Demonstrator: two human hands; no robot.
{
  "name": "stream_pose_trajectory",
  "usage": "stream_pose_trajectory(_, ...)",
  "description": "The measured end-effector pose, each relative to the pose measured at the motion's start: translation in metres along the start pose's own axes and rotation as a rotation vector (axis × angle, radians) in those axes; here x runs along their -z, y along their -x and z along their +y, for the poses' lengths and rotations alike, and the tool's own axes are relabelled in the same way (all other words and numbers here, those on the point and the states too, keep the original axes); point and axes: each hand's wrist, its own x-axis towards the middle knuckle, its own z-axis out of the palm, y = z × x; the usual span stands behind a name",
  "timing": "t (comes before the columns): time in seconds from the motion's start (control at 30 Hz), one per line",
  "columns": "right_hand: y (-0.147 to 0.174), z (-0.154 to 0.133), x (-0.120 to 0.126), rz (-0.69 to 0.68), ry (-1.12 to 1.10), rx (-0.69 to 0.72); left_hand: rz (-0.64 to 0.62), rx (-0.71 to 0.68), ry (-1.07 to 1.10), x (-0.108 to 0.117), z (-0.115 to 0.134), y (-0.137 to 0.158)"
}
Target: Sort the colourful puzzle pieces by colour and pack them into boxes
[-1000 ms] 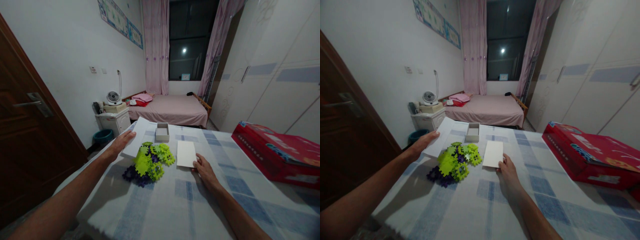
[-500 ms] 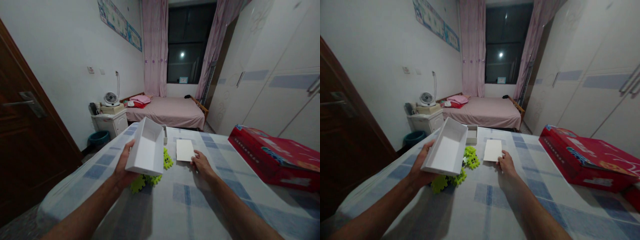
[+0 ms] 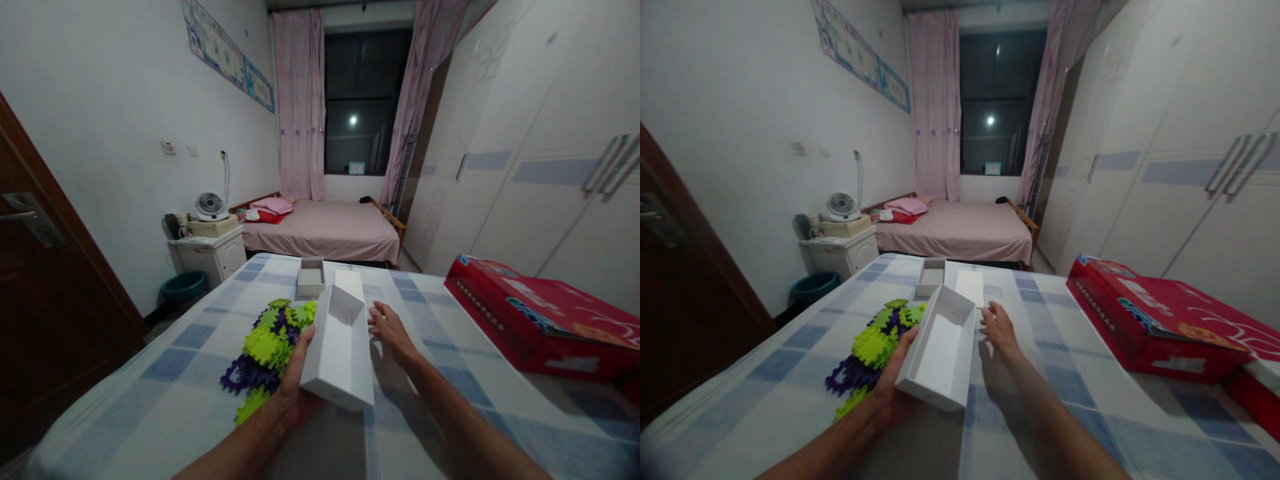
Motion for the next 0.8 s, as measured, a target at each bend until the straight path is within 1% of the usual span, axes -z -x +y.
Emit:
stream_pose_trajectory(0.03, 0.015, -0.002, 0.004, -0.047, -0.006, -0.035, -0.013, 0.005, 0.001, -0.001, -0.002, -0.002)
stream_pose_trajectory(0.1, 0.047, -0.008, 0.011, -0.195, -0.018, -0.112, -0.027, 0.007, -0.018, -0.003, -0.005, -0.005)
stream_pose_trajectory(0.2, 0.086, -0.013, 0.020, -0.390, 0.084, -0.144, 0.018, -0.016, -0.065, -0.010, -0.011, -0.010)
stream_pose_trajectory(0.27, 0.099, -0.012, 0.026, -0.459, 0.140, -0.143, 0.043, -0.011, -0.069, -0.017, -0.015, -0.015)
stream_pose_trajectory(0.33, 0.101, -0.009, 0.032, -0.450, 0.119, -0.160, 0.040, -0.015, -0.055, -0.025, -0.022, -0.022)
stream_pose_trajectory(0.4, 0.094, -0.006, 0.039, -0.383, 0.056, -0.167, 0.052, -0.075, -0.048, -0.030, -0.031, -0.029)
stream_pose_trajectory(0.47, 0.079, -0.005, 0.045, -0.296, 0.020, -0.145, 0.116, -0.142, -0.077, -0.030, -0.044, -0.038)
stream_pose_trajectory(0.53, 0.058, -0.007, 0.049, -0.206, 0.067, -0.124, 0.195, -0.179, -0.171, -0.025, -0.058, -0.045)
stream_pose_trajectory(0.6, 0.033, -0.009, 0.047, -0.134, 0.181, -0.120, 0.217, -0.206, -0.321, -0.018, -0.070, -0.049)
stream_pose_trajectory(0.7, -0.006, -0.011, 0.034, -0.083, 0.312, -0.117, 0.130, -0.242, -0.524, -0.010, -0.080, -0.050)
stream_pose_trajectory(0.8, -0.041, -0.013, 0.015, -0.077, 0.374, -0.089, 0.021, -0.227, -0.657, -0.006, -0.082, -0.046)
